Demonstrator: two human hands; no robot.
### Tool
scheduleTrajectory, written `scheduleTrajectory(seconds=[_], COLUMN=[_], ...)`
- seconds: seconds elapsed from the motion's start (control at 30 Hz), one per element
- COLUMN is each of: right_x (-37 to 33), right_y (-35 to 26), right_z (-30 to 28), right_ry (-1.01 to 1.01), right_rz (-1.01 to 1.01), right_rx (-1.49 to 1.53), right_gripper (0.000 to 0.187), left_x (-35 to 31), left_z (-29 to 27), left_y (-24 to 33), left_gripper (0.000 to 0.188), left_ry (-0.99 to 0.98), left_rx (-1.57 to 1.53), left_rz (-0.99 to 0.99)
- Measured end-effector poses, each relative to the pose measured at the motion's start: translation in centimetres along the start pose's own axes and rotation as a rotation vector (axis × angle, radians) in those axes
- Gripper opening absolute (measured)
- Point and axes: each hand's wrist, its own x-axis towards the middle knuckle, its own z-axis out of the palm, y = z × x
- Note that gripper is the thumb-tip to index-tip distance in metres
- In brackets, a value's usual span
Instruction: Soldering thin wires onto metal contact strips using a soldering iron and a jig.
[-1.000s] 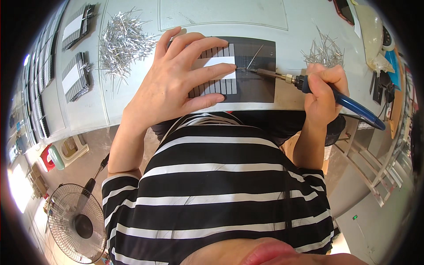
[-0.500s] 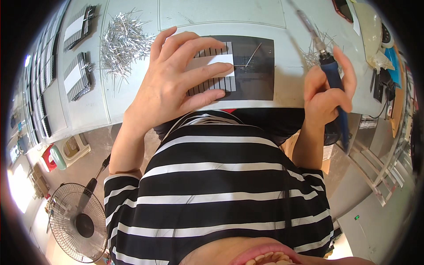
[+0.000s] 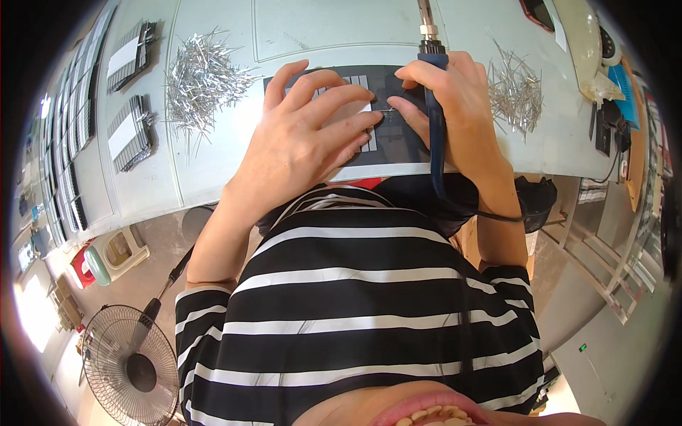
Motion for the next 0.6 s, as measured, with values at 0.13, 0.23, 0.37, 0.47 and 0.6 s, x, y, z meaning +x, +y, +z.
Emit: scheduleTrajectory(seconds=[0.13, 0.23, 0.37, 0.47, 0.6], right_x=[-1.1, -1.2, -1.4, -1.6, -1.7], right_y=[-1.3, -2.0, -3.3, -4.0, -4.6], right_z=[0.3, 0.8, 1.4, 1.9, 2.4], right_ry=[-0.018, 0.023, 0.039, 0.042, 0.095], right_rz=[0.093, 0.146, 0.204, 0.298, 0.351], right_rx=[-0.069, -0.095, -0.132, -0.160, -0.201], right_gripper=[0.038, 0.041, 0.043, 0.045, 0.045], left_x=[-0.1, 0.0, 0.0, 0.1, 0.1], left_z=[0.1, 0.2, 0.3, 0.3, 0.3], left_y=[0.1, 0.0, 0.1, 0.3, 0.4], left_gripper=[0.029, 0.031, 0.034, 0.037, 0.038], left_ry=[0.003, 0.026, 0.028, 0.020, 0.024], left_rx=[0.004, 0.011, 0.018, 0.033, 0.027], left_rz=[0.001, 0.010, 0.008, 0.001, -0.005])
